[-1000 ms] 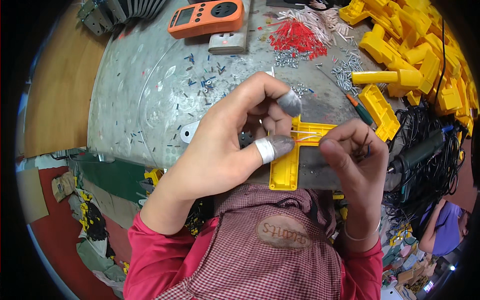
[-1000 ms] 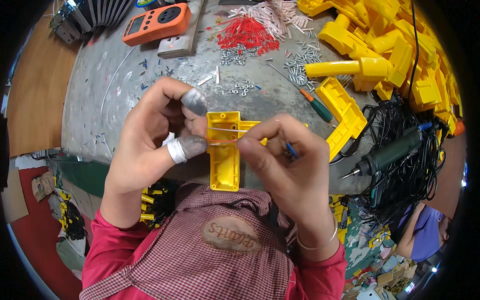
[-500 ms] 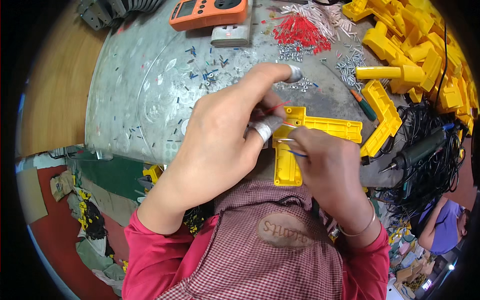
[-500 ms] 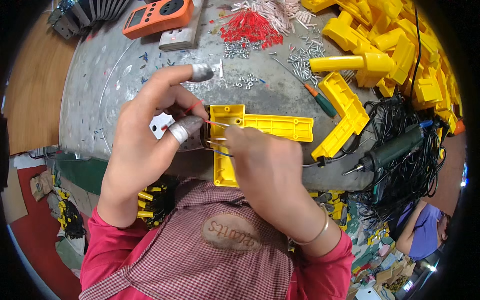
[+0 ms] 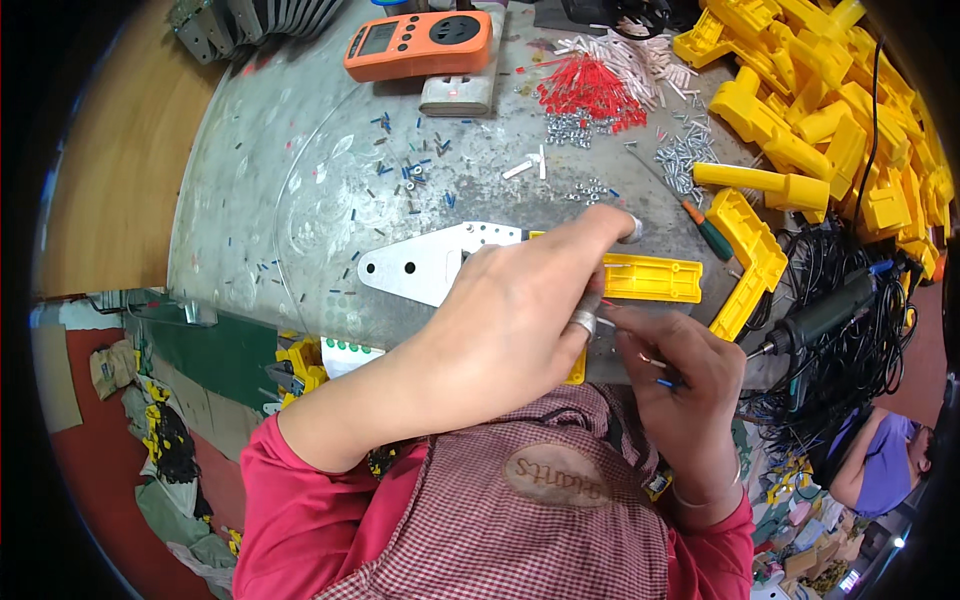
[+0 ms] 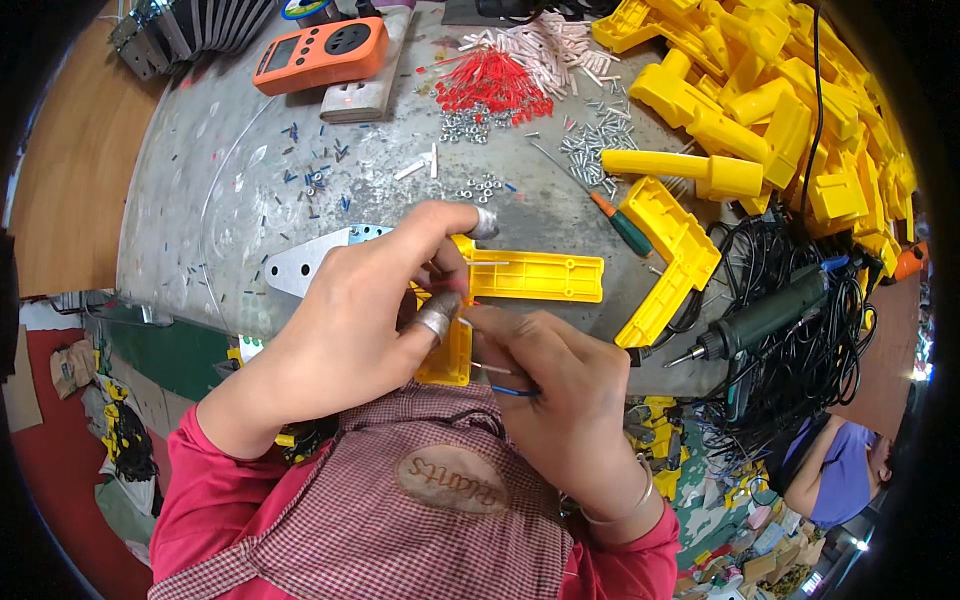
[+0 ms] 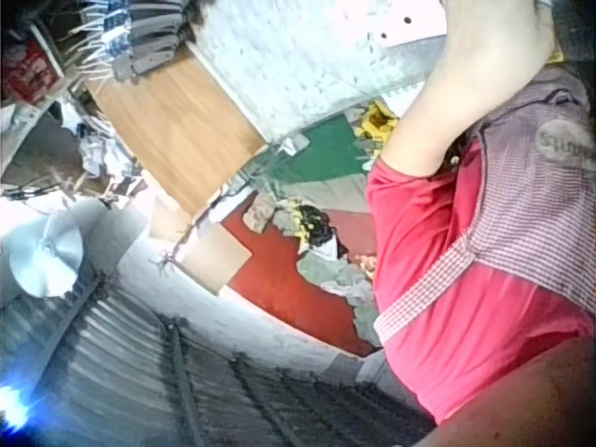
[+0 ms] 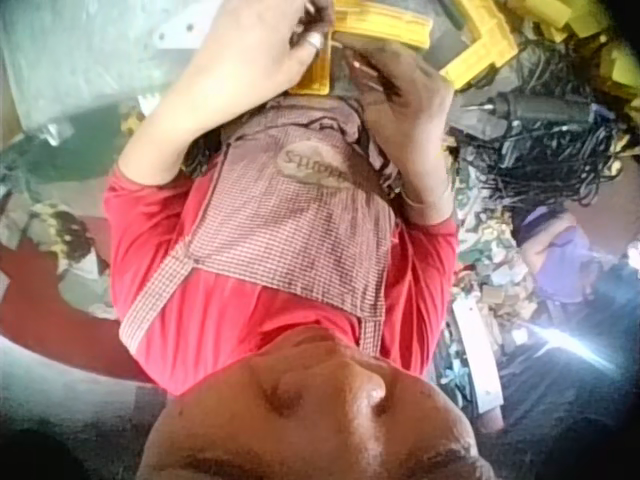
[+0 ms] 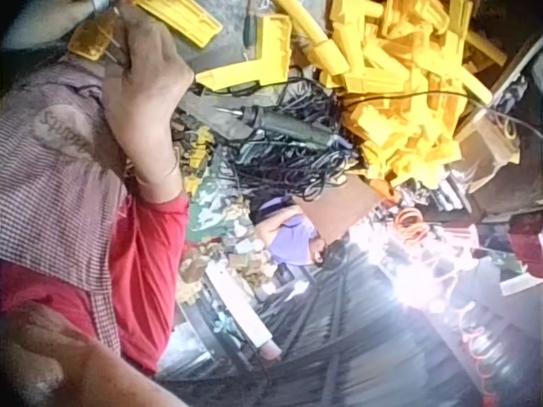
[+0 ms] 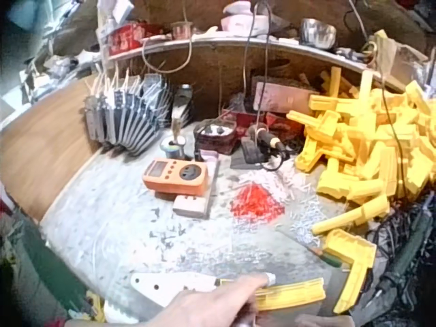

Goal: The person assembles a yellow handheld electrical tool by soldering wires to internal circuitry, then securing the circuitry inside the yellow tool housing with screws using a screwdriver.

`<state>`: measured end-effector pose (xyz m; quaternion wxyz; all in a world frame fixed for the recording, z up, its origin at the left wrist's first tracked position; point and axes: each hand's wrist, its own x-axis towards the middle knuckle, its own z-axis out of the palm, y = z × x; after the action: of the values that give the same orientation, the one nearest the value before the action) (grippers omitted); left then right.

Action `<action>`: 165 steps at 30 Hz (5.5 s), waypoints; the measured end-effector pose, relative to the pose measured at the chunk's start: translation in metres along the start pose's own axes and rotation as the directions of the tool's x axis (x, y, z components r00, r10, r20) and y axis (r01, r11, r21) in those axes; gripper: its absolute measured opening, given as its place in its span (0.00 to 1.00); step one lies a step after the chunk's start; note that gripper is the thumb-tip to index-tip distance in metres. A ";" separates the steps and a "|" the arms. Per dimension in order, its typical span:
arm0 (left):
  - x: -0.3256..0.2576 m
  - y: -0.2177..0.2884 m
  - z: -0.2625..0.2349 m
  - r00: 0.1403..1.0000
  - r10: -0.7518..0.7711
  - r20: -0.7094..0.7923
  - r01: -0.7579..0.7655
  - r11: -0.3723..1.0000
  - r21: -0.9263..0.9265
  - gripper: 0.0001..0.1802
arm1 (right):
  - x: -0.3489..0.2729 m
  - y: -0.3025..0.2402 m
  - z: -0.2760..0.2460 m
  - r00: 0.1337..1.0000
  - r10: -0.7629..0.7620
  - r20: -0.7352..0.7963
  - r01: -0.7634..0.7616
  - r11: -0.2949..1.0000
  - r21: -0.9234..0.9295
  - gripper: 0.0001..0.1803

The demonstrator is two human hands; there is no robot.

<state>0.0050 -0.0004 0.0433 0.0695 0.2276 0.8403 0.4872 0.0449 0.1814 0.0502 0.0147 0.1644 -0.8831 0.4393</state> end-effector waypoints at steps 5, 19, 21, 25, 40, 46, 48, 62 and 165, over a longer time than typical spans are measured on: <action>-0.002 0.000 0.000 0.996 -0.088 -0.011 0.085 0.981 -0.176 0.30 | 0.001 0.008 0.003 0.991 -0.064 -0.118 0.060 0.997 -0.042 0.17; -0.006 -0.006 0.002 0.982 0.183 -0.053 -0.182 0.983 0.016 0.31 | 0.007 0.015 -0.003 0.992 0.117 0.052 -0.124 0.981 0.149 0.04; -0.005 -0.006 -0.002 0.988 0.139 -0.061 -0.143 0.987 -0.067 0.31 | 0.008 0.010 -0.003 0.967 0.255 0.021 -0.236 0.857 0.459 0.07; -0.004 -0.009 -0.002 0.991 0.088 -0.097 -0.103 0.980 -0.168 0.32 | 0.005 0.022 0.010 0.982 0.166 -0.085 -0.093 0.828 0.553 0.09; -0.005 -0.004 -0.002 0.993 -0.018 -0.116 -0.009 0.973 -0.230 0.32 | 0.009 0.024 0.012 0.979 0.201 0.028 -0.186 0.833 0.522 0.07; -0.007 -0.007 -0.003 0.992 0.014 -0.127 -0.045 0.970 -0.241 0.34 | 0.012 0.008 0.008 0.970 0.243 0.006 -0.218 0.857 0.468 0.07; -0.009 -0.007 -0.003 0.992 0.005 -0.124 -0.035 0.970 -0.240 0.35 | 0.014 0.007 0.007 0.977 0.212 -0.018 -0.187 0.894 0.408 0.07; -0.015 -0.012 -0.004 0.991 0.050 -0.123 -0.085 0.950 -0.302 0.40 | 0.022 0.004 0.004 0.987 0.163 0.010 -0.159 0.952 0.260 0.05; 0.008 -0.014 -0.007 0.973 0.202 -0.110 -0.209 0.976 -0.054 0.31 | -0.010 0.009 -0.016 0.928 -0.372 0.021 0.365 0.894 -0.258 0.15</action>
<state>-0.0091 -0.0082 0.0359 -0.0180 0.2854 0.7983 0.5300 0.0494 0.2015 0.0518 0.1316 0.3190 -0.8851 0.3123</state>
